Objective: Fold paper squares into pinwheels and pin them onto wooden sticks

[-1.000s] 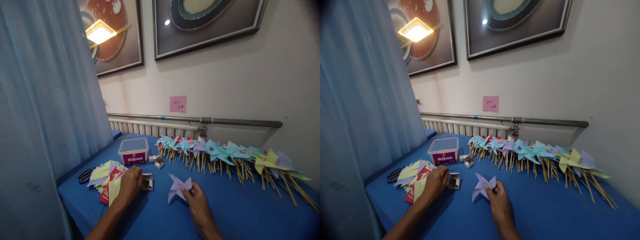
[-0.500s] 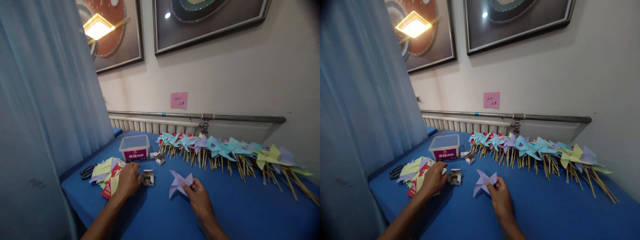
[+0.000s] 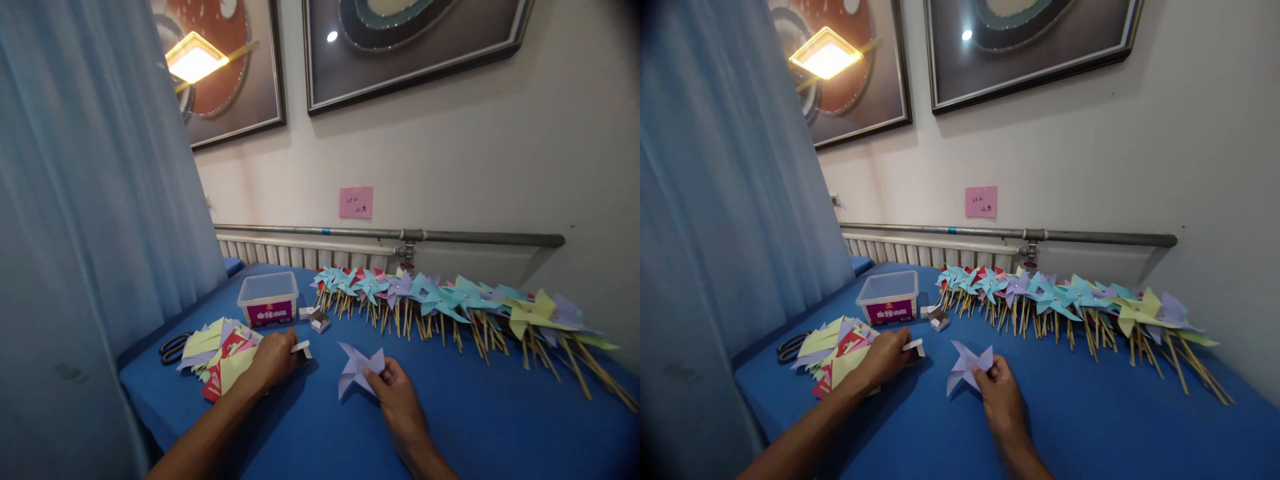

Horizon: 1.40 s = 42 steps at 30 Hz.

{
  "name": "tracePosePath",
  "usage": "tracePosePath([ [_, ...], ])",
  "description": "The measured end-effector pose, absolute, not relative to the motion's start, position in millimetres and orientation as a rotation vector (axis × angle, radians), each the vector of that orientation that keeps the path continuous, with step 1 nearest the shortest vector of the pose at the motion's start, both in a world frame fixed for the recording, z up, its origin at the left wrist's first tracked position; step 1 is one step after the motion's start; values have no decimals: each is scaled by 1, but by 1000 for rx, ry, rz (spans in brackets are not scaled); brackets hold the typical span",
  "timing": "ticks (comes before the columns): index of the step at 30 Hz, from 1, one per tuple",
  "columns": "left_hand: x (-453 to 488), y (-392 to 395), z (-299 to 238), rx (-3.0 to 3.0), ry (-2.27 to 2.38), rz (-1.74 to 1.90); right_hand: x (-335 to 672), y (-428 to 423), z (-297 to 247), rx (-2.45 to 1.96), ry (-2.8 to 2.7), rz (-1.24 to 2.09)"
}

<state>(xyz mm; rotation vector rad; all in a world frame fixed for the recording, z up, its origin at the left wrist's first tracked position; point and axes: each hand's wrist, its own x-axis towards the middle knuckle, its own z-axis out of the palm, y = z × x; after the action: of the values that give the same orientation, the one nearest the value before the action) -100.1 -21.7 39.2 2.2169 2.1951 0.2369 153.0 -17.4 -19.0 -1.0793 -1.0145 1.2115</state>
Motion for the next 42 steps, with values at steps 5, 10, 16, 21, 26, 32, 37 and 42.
tracePosePath([
  [5, -104, -16, 46, 2357, 2309, 192, 153, -16, -22, -1089, -1025, 1192],
  [10, -111, -8, 44, 2294, 2437, 145, 152, -17, -22, -1074, -1035, 1184],
  [16, -119, 3, 51, 2041, 2462, 440, 153, -17, -21, -1071, -1018, 1180],
  [21, -133, 21, 59, 1871, 2406, 407, 154, -15, -25, -1077, -1012, 1177],
  [26, -142, 22, 63, 1831, 2348, 320, 153, -12, -28, -1055, -1004, 1189],
  [32, -137, -19, 58, 2106, 2362, 151, 154, -16, -25, -1042, -1022, 1209],
  [37, -127, -27, 49, 2432, 2185, -229, 154, -14, -27, -1049, -1024, 1198],
  [42, -124, -22, 44, 2480, 2150, -264, 155, -11, -34, -1061, -1039, 1168],
])
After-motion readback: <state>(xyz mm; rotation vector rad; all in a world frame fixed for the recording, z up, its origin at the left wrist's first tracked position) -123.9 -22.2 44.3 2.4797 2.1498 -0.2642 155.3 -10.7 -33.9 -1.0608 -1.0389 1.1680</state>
